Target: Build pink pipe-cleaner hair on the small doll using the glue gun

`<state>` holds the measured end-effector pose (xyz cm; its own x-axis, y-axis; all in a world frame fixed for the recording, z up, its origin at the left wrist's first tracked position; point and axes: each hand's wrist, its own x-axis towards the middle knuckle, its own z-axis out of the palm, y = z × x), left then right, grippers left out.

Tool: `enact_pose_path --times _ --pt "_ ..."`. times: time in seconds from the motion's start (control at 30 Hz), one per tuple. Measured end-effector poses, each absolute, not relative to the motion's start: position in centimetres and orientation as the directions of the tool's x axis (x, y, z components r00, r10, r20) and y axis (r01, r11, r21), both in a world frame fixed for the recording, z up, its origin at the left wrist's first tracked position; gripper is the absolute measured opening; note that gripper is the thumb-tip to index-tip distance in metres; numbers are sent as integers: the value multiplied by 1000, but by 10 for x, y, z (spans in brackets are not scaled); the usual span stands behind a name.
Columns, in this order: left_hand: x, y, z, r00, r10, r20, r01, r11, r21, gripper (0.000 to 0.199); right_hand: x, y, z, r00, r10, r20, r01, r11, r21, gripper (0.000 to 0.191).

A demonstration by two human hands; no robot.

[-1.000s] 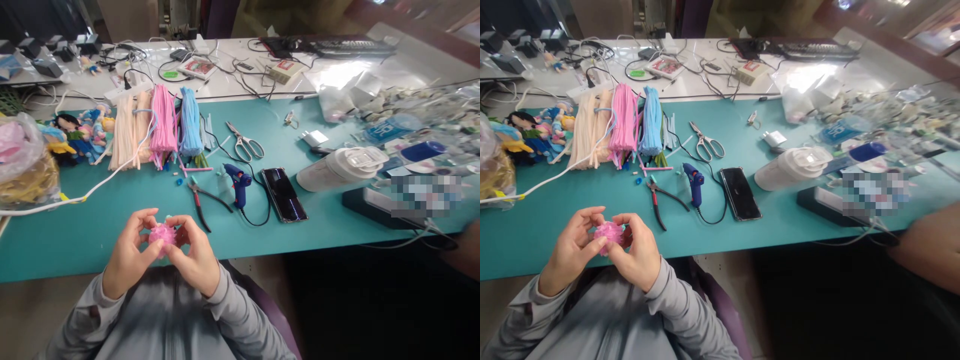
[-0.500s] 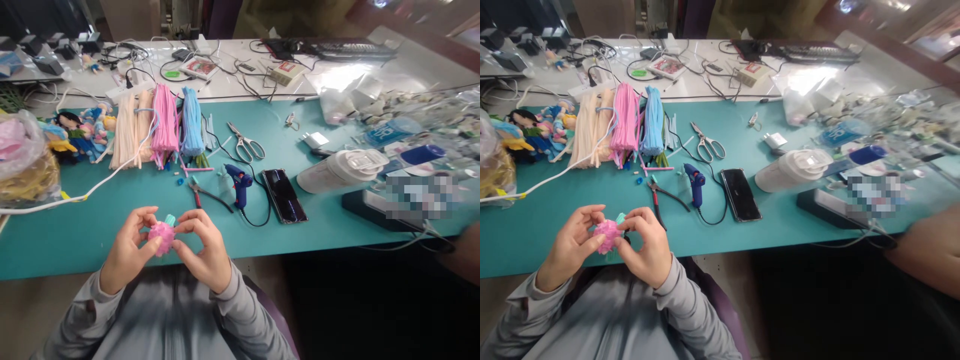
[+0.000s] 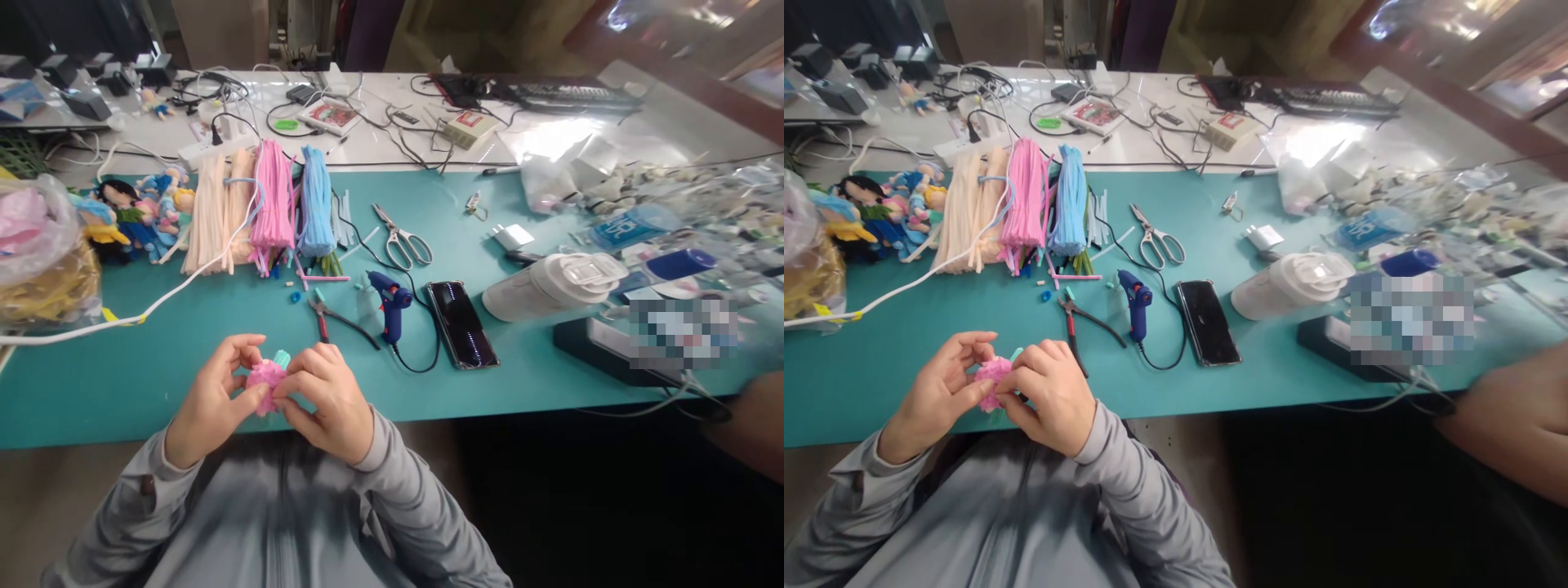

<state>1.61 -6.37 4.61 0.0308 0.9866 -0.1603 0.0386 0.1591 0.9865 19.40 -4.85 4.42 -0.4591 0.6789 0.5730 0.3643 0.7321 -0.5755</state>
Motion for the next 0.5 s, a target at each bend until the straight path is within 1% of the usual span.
enact_pose_path --times 0.13,0.3,0.5 --pt "16 -62 45 48 985 -164 38 162 986 41 196 -45 44 -504 623 598 359 781 -511 15" --pt "17 -62 45 63 983 -174 46 171 984 40 200 -42 45 -585 570 578 375 821 -430 26" --pt "20 -60 49 83 970 -228 56 224 973 43 202 -33 57 -740 417 528 366 908 -204 31"
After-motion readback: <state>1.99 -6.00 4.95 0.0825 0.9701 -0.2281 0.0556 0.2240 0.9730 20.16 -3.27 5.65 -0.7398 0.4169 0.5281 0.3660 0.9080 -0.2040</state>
